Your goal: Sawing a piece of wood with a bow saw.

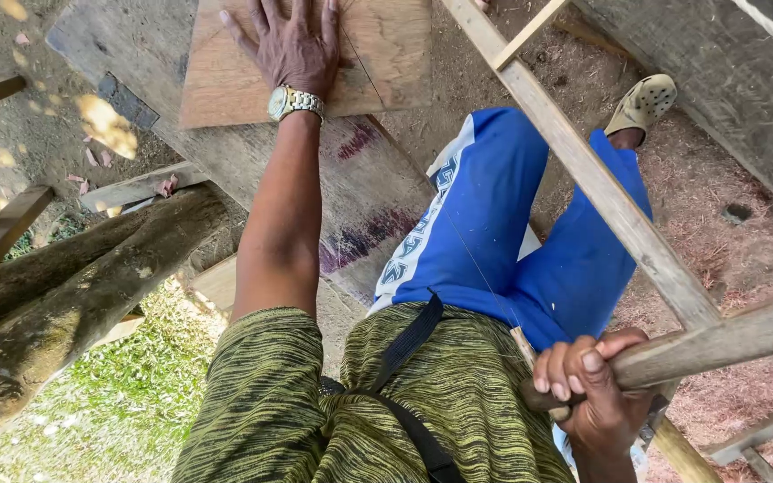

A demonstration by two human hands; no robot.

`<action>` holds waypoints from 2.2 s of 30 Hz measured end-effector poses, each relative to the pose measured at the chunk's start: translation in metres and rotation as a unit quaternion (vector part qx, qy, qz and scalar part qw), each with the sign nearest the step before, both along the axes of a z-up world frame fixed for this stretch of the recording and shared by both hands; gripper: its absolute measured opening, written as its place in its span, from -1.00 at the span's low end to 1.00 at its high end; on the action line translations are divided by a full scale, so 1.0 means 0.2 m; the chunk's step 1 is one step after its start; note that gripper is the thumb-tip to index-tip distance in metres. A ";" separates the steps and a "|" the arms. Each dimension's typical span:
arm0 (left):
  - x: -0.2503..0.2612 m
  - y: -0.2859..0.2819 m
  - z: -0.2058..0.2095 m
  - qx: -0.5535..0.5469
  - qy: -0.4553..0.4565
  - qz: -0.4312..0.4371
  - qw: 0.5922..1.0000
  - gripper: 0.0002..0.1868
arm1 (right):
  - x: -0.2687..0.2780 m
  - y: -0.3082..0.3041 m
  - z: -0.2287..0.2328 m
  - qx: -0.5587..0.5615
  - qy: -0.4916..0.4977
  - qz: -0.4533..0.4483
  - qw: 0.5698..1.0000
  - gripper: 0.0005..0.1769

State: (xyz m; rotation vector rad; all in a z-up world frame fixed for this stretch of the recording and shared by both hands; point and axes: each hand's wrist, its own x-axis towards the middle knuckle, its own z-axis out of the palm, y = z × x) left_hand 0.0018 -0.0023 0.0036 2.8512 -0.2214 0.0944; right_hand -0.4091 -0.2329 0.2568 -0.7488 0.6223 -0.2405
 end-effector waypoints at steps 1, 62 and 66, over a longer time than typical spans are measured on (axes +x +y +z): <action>0.00 0.00 0.01 0.003 0.008 0.004 1.000 -0.50 | 0.00 0.00 -0.02 -0.008 -0.005 0.006 1.000 -0.85; 0.02 0.00 -0.06 -0.050 -0.102 -0.031 0.993 -0.51 | 0.74 0.18 -0.31 -0.164 -0.019 0.105 0.981 -0.35; 0.03 0.01 -0.18 -0.016 -0.069 -0.067 0.995 -0.56 | 0.72 0.18 -0.34 -0.145 -0.011 0.117 0.982 -0.36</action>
